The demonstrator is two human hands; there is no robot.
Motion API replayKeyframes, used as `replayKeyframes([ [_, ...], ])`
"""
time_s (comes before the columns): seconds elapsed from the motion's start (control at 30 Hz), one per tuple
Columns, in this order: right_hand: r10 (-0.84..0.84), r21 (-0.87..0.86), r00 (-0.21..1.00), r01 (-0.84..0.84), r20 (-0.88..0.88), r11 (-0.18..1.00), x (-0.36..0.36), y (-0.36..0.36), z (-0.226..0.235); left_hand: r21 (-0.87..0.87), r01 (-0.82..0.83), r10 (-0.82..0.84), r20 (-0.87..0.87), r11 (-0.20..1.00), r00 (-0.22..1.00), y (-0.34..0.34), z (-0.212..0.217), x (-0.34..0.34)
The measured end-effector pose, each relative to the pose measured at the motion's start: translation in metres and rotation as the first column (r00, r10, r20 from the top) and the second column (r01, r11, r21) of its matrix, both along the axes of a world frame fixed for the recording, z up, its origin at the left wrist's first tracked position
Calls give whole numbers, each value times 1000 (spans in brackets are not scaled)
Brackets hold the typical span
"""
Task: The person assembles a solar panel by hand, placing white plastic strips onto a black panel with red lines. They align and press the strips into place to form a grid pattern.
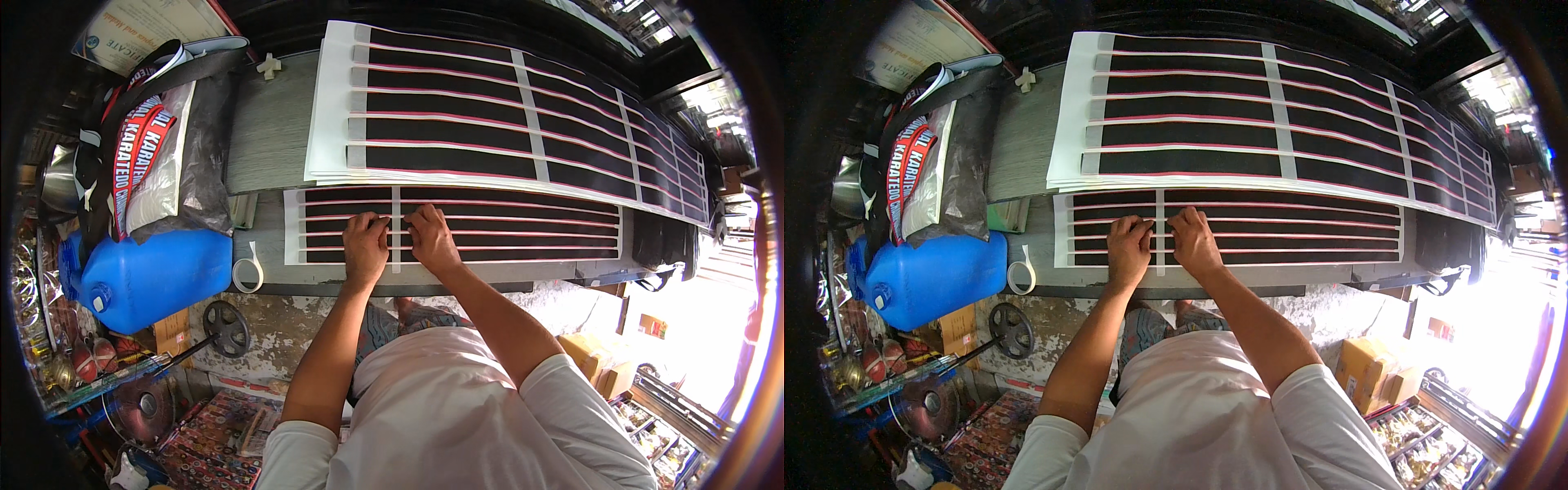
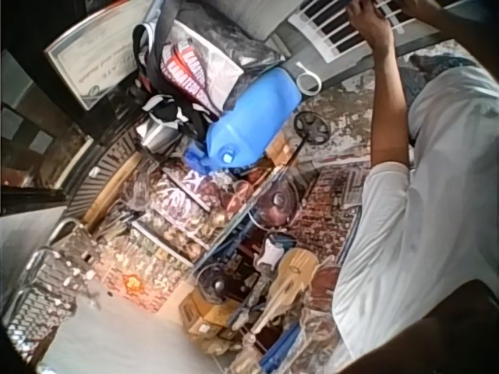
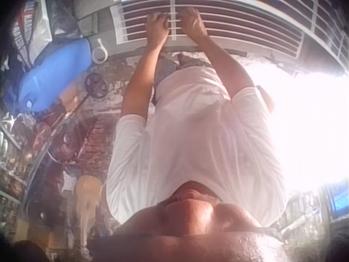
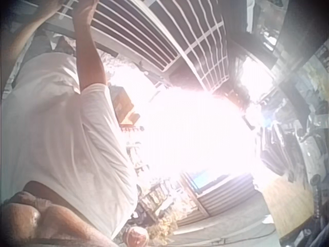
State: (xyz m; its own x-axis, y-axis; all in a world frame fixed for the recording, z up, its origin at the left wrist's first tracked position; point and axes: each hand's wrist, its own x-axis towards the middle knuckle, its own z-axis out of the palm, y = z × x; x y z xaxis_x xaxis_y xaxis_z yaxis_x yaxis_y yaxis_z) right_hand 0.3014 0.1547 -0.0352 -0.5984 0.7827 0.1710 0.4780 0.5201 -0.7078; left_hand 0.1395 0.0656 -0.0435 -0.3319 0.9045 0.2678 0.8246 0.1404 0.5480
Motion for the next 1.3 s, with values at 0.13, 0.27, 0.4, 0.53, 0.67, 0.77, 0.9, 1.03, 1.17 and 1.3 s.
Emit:
replayKeyframes([
  [0.13, 6, 5, 1000, -6, -3, 1000, 0, 1, -1, -5, 11, -11, 14, 1000, 1000, 0, 1, -1],
  [0.27, 13, 0, 1000, -13, 14, 1000, 1, 1, 0, -6, 20, -20, -10, 1000, 1000, 0, 1, -3],
  [0.4, 9, 0, 1000, -9, 28, 1000, 1, 2, -3, -16, 17, -17, -7, 1000, 1000, 0, 0, -2],
  [0.53, -31, -4, 999, 31, 14, 1000, -5, 1, -9, 5, -25, 24, 36, 1000, 999, 4, -5, 2],
  [0.67, -67, -8, 998, 67, 4, 998, -10, 2, -12, -2, -73, 73, 62, 997, 995, 8, -7, 5],
  [0.77, -64, -2, 998, 64, -8, 998, -10, 2, -12, -13, -82, 83, 59, 997, 995, 8, -8, 5],
  [0.9, -62, -2, 998, 62, -10, 998, -9, 2, -11, -17, -81, 82, 66, 997, 994, 8, -8, 5],
  [1.03, -52, 27, 999, 52, -14, 998, -10, 1, -11, -24, -65, 66, 77, 998, 995, 3, -6, 0],
  [1.17, -99, 42, 990, 104, -97, 994, -5, 0, -5, 26, -191, 190, 46, 981, 981, -11, 3, -22],
  [1.3, -62, 28, 996, 64, -65, 998, -6, 5, 0, 20, -328, 327, -140, 945, 935, -47, 2, -79],
])
